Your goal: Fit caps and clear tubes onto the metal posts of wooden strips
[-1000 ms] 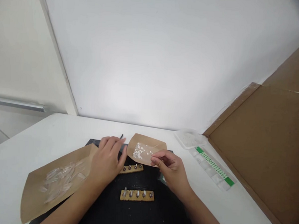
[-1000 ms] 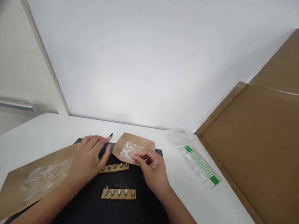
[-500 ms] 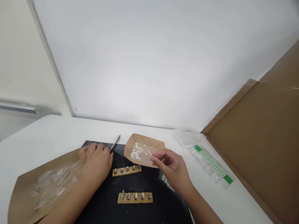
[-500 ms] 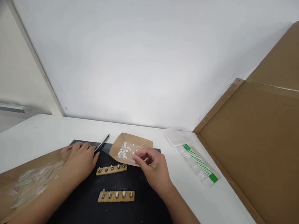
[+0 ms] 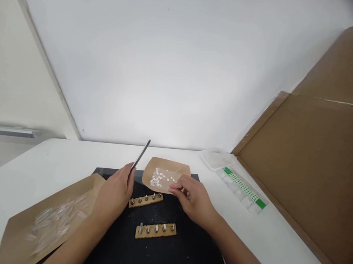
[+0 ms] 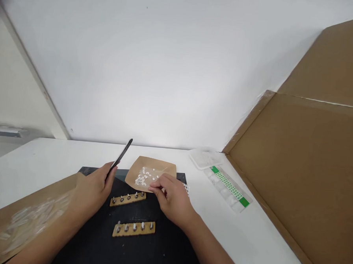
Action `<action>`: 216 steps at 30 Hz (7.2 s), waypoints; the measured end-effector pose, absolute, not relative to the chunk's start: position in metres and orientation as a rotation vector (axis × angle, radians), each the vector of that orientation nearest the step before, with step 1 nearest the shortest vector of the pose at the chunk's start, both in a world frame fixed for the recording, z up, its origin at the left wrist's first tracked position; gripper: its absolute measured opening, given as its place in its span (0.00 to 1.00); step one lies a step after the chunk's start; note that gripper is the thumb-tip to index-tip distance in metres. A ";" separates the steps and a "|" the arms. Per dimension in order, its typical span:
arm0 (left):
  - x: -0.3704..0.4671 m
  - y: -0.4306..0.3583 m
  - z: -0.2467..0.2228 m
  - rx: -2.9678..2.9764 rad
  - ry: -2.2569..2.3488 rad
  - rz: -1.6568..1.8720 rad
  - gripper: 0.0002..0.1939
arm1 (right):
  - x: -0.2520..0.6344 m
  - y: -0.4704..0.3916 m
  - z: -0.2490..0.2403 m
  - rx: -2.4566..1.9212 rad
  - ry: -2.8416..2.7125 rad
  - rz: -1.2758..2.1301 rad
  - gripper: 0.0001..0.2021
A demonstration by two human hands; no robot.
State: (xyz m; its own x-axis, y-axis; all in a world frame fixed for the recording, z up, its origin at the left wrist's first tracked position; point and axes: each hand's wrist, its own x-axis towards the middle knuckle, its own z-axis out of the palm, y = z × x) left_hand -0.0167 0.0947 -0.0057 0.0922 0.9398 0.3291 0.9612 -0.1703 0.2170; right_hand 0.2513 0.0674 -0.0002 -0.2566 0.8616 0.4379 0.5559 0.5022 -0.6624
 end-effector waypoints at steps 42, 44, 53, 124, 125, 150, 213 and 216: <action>-0.016 0.096 -0.021 -2.607 -1.749 -0.369 0.17 | 0.266 0.077 -0.004 -1.124 -2.486 0.100 0.04; -0.017 0.096 -0.022 -2.624 -1.732 -0.388 0.18 | 0.265 0.077 -0.005 -1.128 -2.489 0.095 0.05; -0.024 0.092 -0.007 -2.831 -1.600 -0.419 0.13 | 0.270 0.076 -0.005 -1.132 -2.459 0.123 0.04; 0.026 0.058 0.004 -3.008 -1.889 -1.349 0.24 | 0.221 0.083 0.000 -1.263 -2.024 -0.114 0.14; 0.025 0.058 0.004 -3.004 -1.883 -1.343 0.24 | 0.221 0.083 0.000 -1.248 -2.043 -0.106 0.14; 0.024 0.059 -0.001 -2.925 -1.545 -1.443 0.18 | 0.221 0.081 0.001 -1.184 -2.082 -0.100 0.15; 0.021 0.060 -0.001 -2.915 -1.576 -1.497 0.19 | 0.216 0.075 0.010 -1.109 -2.209 0.045 0.12; 0.021 0.058 0.000 -2.917 -1.529 -1.524 0.17 | 0.218 0.069 0.015 -1.113 -2.105 0.201 0.10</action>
State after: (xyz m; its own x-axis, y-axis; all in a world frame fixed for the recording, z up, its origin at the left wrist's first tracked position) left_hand 0.0208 0.0580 0.0001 0.3334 0.8347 0.4383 0.4413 -0.5490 0.7098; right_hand 0.2185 0.0692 0.0146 -0.3546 0.7676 0.5339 0.6525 0.6121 -0.4467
